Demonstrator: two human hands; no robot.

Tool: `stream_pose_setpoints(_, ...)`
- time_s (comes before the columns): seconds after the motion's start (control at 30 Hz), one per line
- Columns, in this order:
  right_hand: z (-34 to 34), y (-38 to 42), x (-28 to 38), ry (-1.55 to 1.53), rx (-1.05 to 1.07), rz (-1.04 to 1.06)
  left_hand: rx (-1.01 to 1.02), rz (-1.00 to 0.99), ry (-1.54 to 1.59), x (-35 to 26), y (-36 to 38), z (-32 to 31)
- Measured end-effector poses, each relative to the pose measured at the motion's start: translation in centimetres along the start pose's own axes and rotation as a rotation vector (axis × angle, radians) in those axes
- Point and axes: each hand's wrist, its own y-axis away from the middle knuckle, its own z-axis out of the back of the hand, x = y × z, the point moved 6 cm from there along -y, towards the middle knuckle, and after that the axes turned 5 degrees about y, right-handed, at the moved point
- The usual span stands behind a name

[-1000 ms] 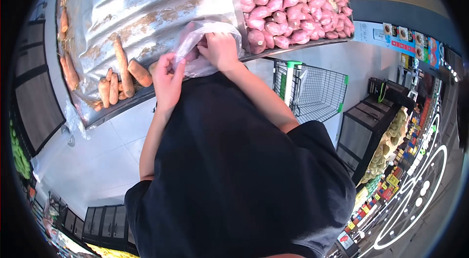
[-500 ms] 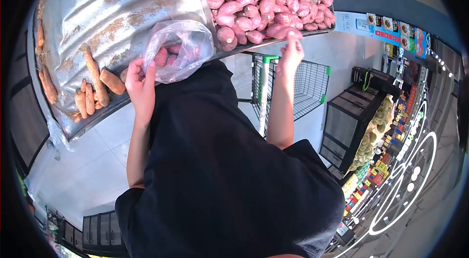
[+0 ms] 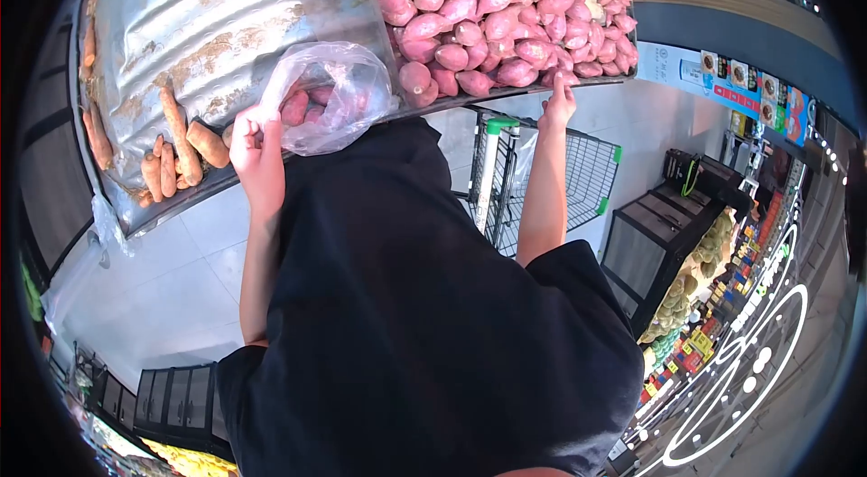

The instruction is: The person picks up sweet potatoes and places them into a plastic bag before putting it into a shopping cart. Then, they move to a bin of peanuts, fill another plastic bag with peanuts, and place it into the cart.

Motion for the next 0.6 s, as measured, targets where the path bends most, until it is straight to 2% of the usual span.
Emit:
stream_pose_setpoints(0.07,-0.2,0.4,-0.1,-0.042,-0.078,0.112,-0.004,0.006,0.021,0.8,0.0,0.1)
stream_pose_setpoints(0.13,-0.2,-2.1,-1.5,-0.19,0.036,0.315,-0.029,-0.03,-0.001,0.8,-0.2,0.1)
stream_pose_setpoints(0.17,0.2,-0.8,-1.0,-0.097,-0.047,0.165,-0.042,-0.044,-0.032,0.6,-0.3,0.0)
stream_pose_setpoints(0.2,0.8,-3.0,-2.6,-0.068,-0.129,0.288,-0.057,-0.056,-0.065,0.4,-0.3,-0.1)
stream_pose_setpoints(0.23,0.3,-1.7,-1.0,-0.077,-0.125,0.406,-0.055,-0.056,-0.083,0.5,-0.4,0.0)
stream_pose_setpoints(0.3,0.9,-1.5,0.0,0.167,-0.263,0.461,-0.043,-0.037,-0.029,-0.4,-0.5,-0.5)
stream_pose_setpoints(0.33,0.6,-0.4,1.6,0.141,-0.208,0.498,-0.026,-0.008,0.01,-0.5,-0.6,-0.7)
stream_pose_setpoints(0.4,2.2,-2.4,0.8,0.288,-0.337,0.536,-0.055,-0.01,0.028,-0.6,-0.7,-0.8)
stream_pose_setpoints(0.5,2.9,-4.8,0.4,0.528,-0.235,0.485,-0.04,0.027,0.036,-0.6,-0.5,-0.5)
stream_pose_setpoints(0.53,2.2,-3.0,1.4,0.527,-0.236,0.475,-0.036,0.028,0.028,-0.6,-0.5,-0.2)
stream_pose_setpoints(0.6,0.4,4.2,7.7,0.675,-0.646,0.991,-0.057,0.014,0.01,-0.2,-0.3,0.2)
